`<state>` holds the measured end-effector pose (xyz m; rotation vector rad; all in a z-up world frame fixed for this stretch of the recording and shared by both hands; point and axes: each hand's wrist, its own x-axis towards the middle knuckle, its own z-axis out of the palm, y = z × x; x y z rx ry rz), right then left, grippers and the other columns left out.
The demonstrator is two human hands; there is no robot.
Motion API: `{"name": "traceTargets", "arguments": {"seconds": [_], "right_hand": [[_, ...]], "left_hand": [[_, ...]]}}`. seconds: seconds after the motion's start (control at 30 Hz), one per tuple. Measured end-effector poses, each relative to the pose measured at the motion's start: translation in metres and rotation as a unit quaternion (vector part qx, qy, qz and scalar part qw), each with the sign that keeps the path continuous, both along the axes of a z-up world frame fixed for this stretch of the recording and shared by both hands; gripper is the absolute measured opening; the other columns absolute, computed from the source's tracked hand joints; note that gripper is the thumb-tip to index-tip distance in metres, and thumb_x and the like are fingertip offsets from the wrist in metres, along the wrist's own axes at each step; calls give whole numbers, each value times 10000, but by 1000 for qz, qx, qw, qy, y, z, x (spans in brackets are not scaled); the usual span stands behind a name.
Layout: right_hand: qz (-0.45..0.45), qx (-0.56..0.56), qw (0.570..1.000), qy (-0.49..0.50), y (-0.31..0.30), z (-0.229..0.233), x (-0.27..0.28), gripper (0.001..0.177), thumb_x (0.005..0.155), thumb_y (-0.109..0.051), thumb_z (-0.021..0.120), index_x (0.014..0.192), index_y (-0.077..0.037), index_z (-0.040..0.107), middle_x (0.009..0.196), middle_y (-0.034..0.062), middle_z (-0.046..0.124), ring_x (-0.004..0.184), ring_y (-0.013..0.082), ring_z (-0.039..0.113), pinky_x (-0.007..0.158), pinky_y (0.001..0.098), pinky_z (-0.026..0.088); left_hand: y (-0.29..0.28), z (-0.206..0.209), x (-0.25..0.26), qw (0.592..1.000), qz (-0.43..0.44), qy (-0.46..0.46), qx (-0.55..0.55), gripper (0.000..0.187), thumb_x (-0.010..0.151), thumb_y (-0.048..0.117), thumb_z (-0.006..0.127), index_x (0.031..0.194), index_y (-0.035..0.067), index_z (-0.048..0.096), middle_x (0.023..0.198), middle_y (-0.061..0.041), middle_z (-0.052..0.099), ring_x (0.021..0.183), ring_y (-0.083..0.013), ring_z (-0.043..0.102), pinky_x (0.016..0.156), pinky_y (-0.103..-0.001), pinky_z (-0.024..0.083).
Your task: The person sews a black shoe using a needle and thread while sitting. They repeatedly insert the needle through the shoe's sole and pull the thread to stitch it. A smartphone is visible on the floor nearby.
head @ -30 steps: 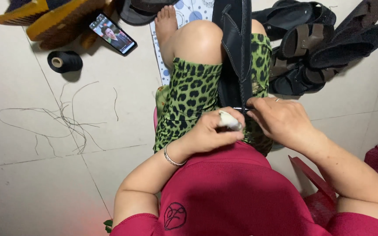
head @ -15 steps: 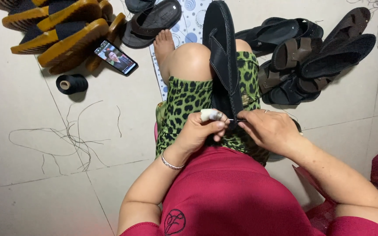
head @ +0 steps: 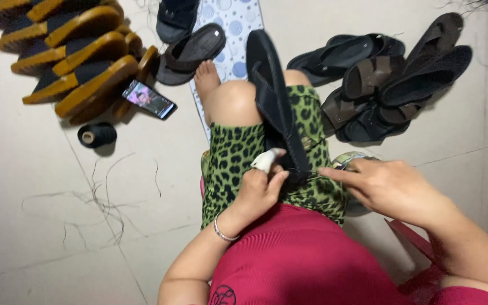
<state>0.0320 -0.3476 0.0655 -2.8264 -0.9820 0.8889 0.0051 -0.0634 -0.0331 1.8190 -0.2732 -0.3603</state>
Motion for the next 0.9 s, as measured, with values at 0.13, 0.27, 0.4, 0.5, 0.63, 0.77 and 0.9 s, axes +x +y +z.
{"name": "traceTargets", "arguments": {"seconds": [0.13,0.27,0.4,0.5,0.63,0.77,0.9], "right_hand": [[-189,146,967,84,-14,1,3,508,907,-327,657,1410,-330,591,1057,-26,668,928,175,682,764,360,512],[-428,470,752,176,21,-75,-19,144,893,-180,755,947,-71,832,616,29,714,522,87,619,467,254,521],[-452,574,646,222,67,-87,-30,314,1017,-160,626,773,18,713,793,154,685,525,161,615,393,255,544],[-457,659,529,278,73,-84,-35,464,1110,-188,467,667,-52,471,648,104,449,418,127,468,343,227,434],[-372,605,609,353,59,-65,-35,386,1069,-138,530,695,-44,537,556,58,520,400,116,472,361,233,402],[-262,537,735,321,47,-58,-20,273,1017,-131,585,1172,-15,776,871,136,770,811,188,678,764,384,563],[-250,516,813,103,98,-43,-16,215,946,-41,643,1118,-5,767,739,162,763,603,258,707,588,367,569]], "left_hand": [[2,5,9,996,68,-49,-11,434,1006,159,635,1401,16,526,941,-27,689,843,-179,693,875,-319,550],[-4,17,13,999,31,27,3,703,887,201,778,1478,-16,465,800,-144,730,722,-373,711,660,-505,572],[-3,-9,1,994,86,68,-27,463,968,129,662,1413,42,569,681,-104,659,619,-288,647,601,-399,539],[-6,-13,2,992,123,-21,14,306,944,92,642,1247,62,673,578,-54,605,529,-274,643,521,-337,517],[-3,-16,-1,977,164,-127,48,196,929,78,665,1117,83,723,659,-36,709,556,-255,695,519,-292,543],[29,-27,3,953,214,123,-177,393,914,33,752,1278,23,605,582,52,543,517,-27,463,493,-167,394],[21,26,5,911,169,227,-301,461,887,-12,768,1311,-22,586,609,40,604,514,-11,503,479,-165,425]]}}
